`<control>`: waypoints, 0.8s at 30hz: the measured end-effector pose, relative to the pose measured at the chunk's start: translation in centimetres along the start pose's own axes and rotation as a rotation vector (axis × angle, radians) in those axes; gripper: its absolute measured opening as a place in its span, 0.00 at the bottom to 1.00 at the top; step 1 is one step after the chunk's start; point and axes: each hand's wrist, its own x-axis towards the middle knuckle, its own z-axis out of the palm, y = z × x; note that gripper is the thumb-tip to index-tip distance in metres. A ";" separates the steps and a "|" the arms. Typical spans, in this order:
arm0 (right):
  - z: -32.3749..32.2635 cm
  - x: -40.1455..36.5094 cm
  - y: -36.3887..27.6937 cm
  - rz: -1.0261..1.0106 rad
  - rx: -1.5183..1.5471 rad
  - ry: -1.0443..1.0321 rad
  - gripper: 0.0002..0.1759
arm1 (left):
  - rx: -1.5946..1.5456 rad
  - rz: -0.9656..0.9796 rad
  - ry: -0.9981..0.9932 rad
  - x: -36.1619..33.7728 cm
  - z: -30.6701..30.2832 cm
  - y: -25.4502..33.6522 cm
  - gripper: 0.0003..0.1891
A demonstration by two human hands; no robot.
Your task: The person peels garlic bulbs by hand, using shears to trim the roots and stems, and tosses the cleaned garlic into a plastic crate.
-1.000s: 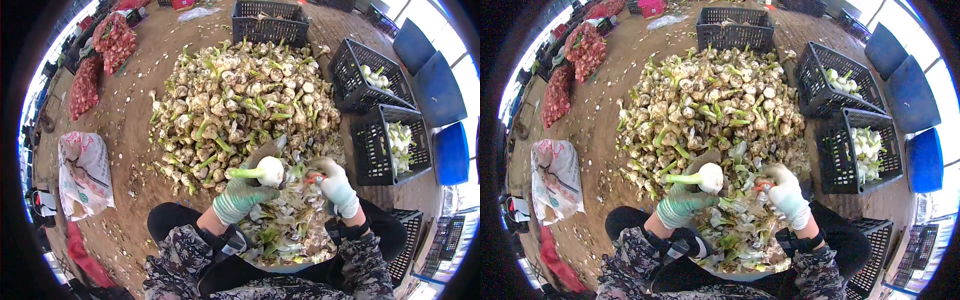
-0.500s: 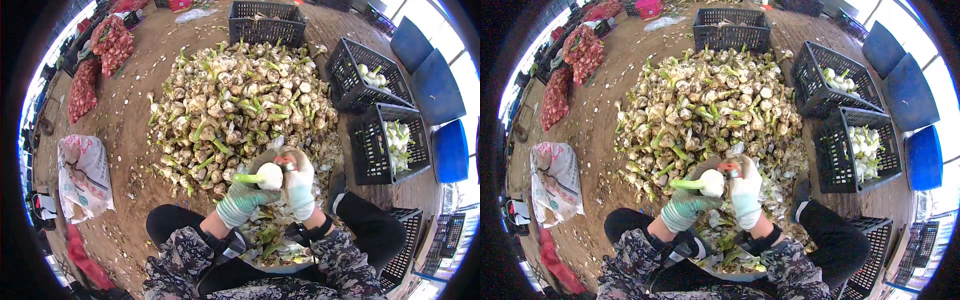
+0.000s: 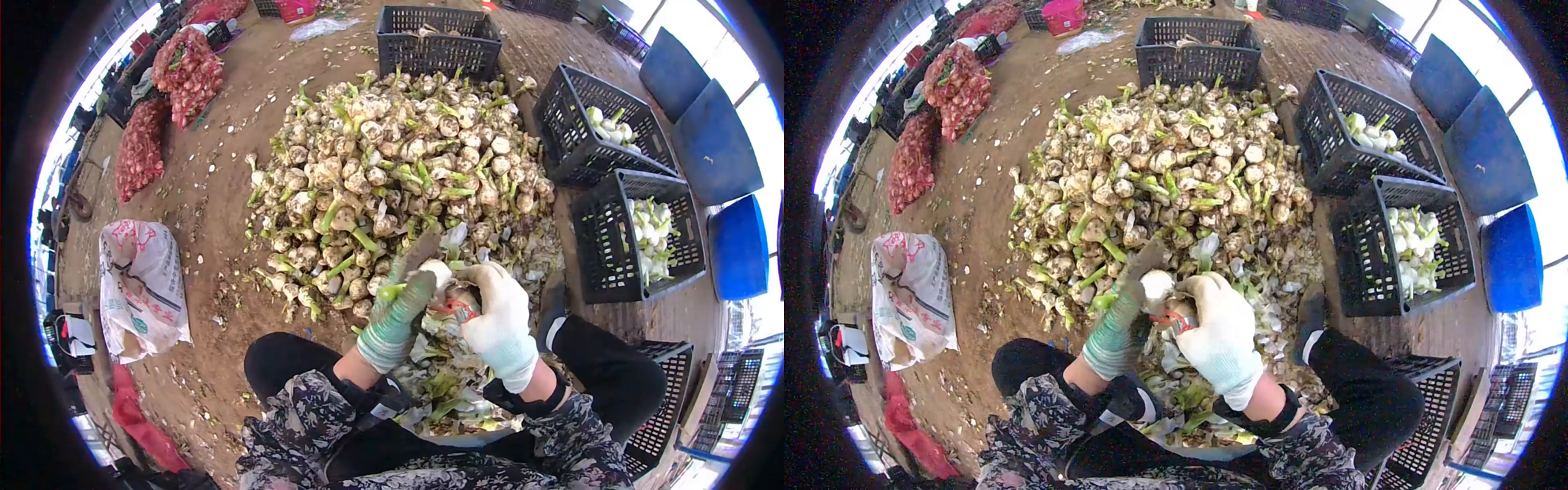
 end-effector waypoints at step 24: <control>1.0 -0.4 1.5 0.508 0.869 -0.302 0.13 | 0.254 0.266 0.188 0.5 -0.8 0.7 0.26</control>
